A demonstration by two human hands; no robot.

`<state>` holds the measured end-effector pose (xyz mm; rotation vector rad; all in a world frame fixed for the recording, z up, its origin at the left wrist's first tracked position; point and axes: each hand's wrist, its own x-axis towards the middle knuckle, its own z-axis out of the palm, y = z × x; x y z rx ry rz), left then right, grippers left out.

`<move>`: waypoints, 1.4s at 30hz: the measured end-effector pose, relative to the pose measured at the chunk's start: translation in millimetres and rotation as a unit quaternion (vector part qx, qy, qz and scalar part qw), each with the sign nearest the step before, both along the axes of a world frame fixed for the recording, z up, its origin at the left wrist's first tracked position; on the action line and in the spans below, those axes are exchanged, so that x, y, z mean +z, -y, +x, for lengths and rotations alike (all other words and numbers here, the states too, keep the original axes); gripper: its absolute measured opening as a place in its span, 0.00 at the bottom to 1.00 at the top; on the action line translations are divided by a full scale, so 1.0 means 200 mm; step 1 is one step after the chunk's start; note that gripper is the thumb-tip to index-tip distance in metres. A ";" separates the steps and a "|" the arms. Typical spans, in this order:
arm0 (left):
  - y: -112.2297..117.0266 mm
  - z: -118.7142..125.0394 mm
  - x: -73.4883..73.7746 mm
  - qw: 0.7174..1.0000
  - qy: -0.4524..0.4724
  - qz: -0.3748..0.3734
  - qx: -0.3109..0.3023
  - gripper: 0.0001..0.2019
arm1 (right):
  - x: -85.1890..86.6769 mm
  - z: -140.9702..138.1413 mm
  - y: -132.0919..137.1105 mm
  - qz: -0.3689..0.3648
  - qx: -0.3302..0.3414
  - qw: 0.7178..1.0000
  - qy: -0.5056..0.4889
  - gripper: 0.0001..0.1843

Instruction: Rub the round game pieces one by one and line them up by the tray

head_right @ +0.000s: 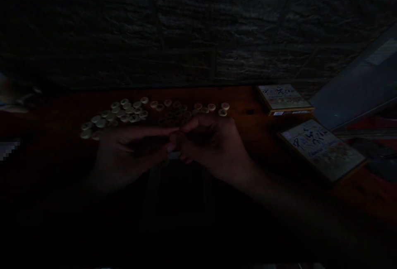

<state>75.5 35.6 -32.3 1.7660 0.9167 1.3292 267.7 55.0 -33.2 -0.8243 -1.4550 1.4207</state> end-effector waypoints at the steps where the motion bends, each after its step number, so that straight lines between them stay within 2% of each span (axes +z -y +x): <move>1: 0.00 0.00 0.00 1.000 0.001 0.002 -0.004 0.15 | 0.00 0.00 0.00 -0.004 -0.002 1.000 0.001 0.16; 9: 0.00 0.01 0.00 1.000 -0.011 -0.004 -0.014 0.16 | 0.00 0.00 0.00 -0.009 -0.007 1.000 0.004 0.17; 20: -0.01 0.01 0.01 0.992 0.068 -0.102 0.034 0.04 | 0.03 -0.01 0.01 -0.031 0.015 0.999 0.004 0.13; 28: -0.01 0.01 0.00 0.996 0.061 -0.071 -0.004 0.15 | 0.03 0.00 0.00 -0.039 0.022 0.999 -0.022 0.12; 33: -0.01 0.00 0.00 0.994 0.058 -0.085 -0.031 0.16 | 0.02 0.00 0.00 -0.041 0.028 0.998 -0.028 0.12; 38: 0.00 0.00 -0.01 0.997 0.028 -0.071 -0.034 0.19 | 0.02 0.00 -0.01 -0.039 0.024 0.999 -0.023 0.13; 42: 0.00 0.01 -0.01 0.996 0.043 -0.070 -0.041 0.19 | 0.02 0.00 -0.01 -0.045 0.025 0.998 -0.026 0.12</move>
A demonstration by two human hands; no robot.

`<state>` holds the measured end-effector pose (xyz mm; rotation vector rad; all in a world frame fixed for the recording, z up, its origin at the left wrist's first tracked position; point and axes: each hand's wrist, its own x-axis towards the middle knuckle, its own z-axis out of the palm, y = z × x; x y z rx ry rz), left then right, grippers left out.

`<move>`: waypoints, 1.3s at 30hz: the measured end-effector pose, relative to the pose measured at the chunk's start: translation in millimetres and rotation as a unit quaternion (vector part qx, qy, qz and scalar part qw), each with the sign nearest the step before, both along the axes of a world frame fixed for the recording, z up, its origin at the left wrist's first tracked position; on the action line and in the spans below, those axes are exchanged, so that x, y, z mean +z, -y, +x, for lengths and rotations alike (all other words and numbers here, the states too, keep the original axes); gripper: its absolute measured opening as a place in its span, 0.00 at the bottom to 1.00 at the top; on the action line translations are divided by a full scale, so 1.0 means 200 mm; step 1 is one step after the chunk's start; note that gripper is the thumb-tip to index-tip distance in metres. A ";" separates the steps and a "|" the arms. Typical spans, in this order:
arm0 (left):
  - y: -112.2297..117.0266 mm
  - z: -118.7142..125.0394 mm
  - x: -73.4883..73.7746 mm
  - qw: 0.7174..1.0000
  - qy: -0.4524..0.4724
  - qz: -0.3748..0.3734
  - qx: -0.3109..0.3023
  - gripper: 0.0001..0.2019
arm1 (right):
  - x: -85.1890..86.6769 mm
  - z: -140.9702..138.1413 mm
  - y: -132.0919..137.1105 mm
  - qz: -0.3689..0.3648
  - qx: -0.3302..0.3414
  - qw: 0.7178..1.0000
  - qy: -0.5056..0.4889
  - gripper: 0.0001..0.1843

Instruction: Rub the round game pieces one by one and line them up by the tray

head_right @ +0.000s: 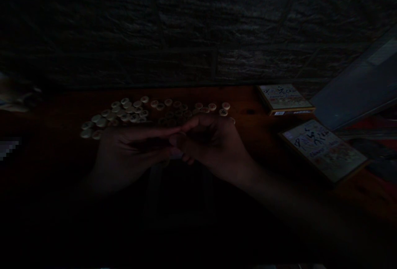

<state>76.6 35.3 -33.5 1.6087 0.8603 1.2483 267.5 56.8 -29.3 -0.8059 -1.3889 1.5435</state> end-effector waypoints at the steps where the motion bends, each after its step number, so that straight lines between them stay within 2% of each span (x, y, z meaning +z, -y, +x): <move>1: 0.00 0.00 0.01 1.000 0.006 -0.003 -0.003 0.20 | 0.00 0.00 0.00 0.000 0.000 1.000 -0.003 0.12; 6: 0.00 0.02 0.03 0.998 0.057 -0.036 -0.003 0.17 | 0.01 0.00 0.00 0.009 0.003 1.000 -0.008 0.08; 13: -0.02 0.01 0.01 0.993 0.071 -0.076 0.046 0.07 | 0.01 0.00 0.01 0.000 0.011 1.000 -0.007 0.09; 18: -0.01 0.01 0.01 0.994 0.072 -0.071 0.037 0.12 | 0.00 0.00 0.00 0.006 0.009 1.000 -0.010 0.08; 23: -0.01 0.00 0.01 0.997 0.057 -0.052 -0.007 0.17 | -0.01 0.01 0.01 0.006 0.002 1.000 -0.004 0.08; 28: -0.01 0.00 0.01 0.999 0.040 -0.027 -0.005 0.18 | -0.02 0.00 0.00 0.014 0.009 1.000 -0.019 0.12; 33: 0.01 0.01 0.02 0.999 0.023 -0.022 -0.016 0.20 | -0.02 0.00 -0.01 0.012 -0.013 1.000 -0.006 0.16; 39: 0.01 0.02 0.02 1.000 0.011 -0.014 0.010 0.19 | -0.02 0.00 -0.01 0.016 -0.003 1.000 -0.001 0.14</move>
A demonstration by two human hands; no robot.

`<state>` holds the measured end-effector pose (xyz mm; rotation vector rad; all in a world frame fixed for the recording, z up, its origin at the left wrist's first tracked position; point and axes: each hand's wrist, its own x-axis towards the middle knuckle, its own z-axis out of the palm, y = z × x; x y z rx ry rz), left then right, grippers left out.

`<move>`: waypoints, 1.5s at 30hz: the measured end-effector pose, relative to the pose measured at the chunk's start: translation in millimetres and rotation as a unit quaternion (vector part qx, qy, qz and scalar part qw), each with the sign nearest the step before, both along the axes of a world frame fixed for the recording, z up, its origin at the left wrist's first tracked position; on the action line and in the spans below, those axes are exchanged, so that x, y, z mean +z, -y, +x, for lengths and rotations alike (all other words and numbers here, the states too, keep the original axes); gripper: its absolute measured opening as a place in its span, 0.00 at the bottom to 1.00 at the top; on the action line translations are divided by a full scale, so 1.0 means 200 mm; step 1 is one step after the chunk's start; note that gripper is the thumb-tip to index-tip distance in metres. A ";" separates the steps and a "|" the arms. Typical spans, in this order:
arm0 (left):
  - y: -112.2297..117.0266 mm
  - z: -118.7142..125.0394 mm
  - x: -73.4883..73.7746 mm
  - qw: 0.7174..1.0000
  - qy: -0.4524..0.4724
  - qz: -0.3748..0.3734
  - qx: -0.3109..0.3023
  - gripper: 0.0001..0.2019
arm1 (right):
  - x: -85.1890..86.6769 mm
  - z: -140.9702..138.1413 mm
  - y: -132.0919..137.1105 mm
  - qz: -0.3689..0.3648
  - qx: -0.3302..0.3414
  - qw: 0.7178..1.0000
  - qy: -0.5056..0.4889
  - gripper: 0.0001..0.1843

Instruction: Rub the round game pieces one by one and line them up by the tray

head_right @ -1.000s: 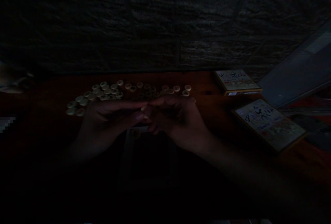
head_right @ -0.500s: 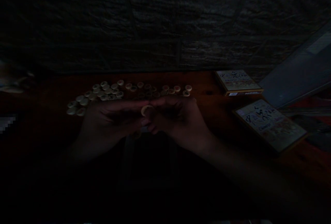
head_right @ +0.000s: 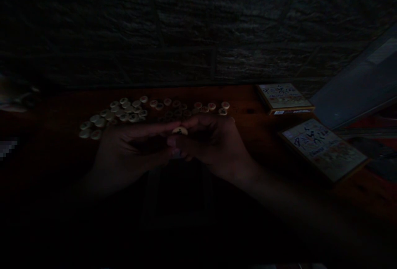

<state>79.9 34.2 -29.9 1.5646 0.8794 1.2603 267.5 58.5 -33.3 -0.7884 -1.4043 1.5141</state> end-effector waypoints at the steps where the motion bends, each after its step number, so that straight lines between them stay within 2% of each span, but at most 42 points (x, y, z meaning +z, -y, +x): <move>1: 0.00 0.00 0.00 1.000 -0.005 0.002 0.011 0.19 | 0.00 0.00 0.00 -0.003 0.004 1.000 0.000 0.13; 8: -0.01 -0.01 -0.01 0.998 -0.036 0.005 0.048 0.16 | 0.01 0.00 0.00 -0.023 0.014 1.000 0.000 0.13; 20: 0.00 -0.01 -0.01 0.995 -0.018 -0.022 0.093 0.11 | 0.04 0.00 0.01 -0.017 0.018 1.000 0.000 0.10; 25: -0.01 -0.01 -0.02 0.996 -0.003 -0.014 0.087 0.10 | 0.04 0.00 0.01 -0.007 0.013 1.000 -0.004 0.10; 31: -0.01 -0.01 -0.02 0.993 -0.019 -0.002 0.117 0.09 | 0.03 0.01 0.00 -0.003 -0.016 1.000 0.011 0.12; 36: -0.02 -0.01 -0.02 0.995 -0.016 0.000 0.102 0.09 | 0.01 0.01 -0.01 0.000 -0.011 1.000 0.003 0.12; 45: -0.03 0.00 -0.02 0.996 -0.014 0.004 0.087 0.10 | 0.01 0.01 -0.02 -0.039 -0.017 0.999 -0.026 0.15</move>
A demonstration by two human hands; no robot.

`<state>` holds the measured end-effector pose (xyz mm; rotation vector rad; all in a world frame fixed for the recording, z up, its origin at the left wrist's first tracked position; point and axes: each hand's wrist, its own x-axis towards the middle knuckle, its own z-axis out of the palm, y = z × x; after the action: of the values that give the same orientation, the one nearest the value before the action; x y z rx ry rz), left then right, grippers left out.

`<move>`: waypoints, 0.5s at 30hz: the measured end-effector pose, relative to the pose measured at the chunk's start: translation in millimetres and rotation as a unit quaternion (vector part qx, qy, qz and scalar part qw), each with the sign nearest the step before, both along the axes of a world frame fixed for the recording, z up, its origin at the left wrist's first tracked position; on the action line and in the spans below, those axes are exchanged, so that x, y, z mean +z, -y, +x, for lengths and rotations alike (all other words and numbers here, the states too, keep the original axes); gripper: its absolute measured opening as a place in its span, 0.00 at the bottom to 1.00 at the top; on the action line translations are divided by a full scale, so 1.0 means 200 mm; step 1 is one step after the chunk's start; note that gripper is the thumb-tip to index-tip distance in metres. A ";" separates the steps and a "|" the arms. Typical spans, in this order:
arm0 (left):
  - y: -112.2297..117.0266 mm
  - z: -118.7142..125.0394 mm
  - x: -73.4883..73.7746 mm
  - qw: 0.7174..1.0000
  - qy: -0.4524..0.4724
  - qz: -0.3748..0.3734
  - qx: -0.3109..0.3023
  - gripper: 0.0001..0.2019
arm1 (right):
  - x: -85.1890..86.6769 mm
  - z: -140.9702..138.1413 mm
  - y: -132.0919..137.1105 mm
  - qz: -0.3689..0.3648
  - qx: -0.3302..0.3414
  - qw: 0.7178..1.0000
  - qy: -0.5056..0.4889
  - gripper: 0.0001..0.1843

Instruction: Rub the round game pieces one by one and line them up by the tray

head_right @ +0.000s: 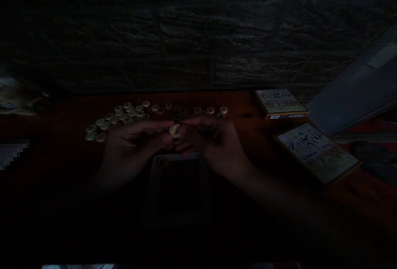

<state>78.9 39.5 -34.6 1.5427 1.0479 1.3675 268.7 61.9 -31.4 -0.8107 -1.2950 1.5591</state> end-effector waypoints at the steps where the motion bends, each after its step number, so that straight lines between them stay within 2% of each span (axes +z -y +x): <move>1: 0.00 0.00 0.00 1.000 -0.001 0.002 -0.002 0.10 | 0.00 0.00 0.00 -0.002 0.004 1.000 -0.002 0.15; 6: -0.01 -0.01 -0.03 1.000 -0.020 0.007 -0.012 0.12 | 0.00 0.00 0.01 0.003 0.019 1.000 -0.002 0.12; 15: -0.01 -0.02 -0.02 0.997 -0.065 0.046 -0.021 0.12 | 0.00 0.00 0.01 0.000 0.022 1.000 -0.008 0.16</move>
<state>75.0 41.7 -39.4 1.7302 1.0373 1.3175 269.2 59.9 -31.7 -0.7724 -1.3089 1.5975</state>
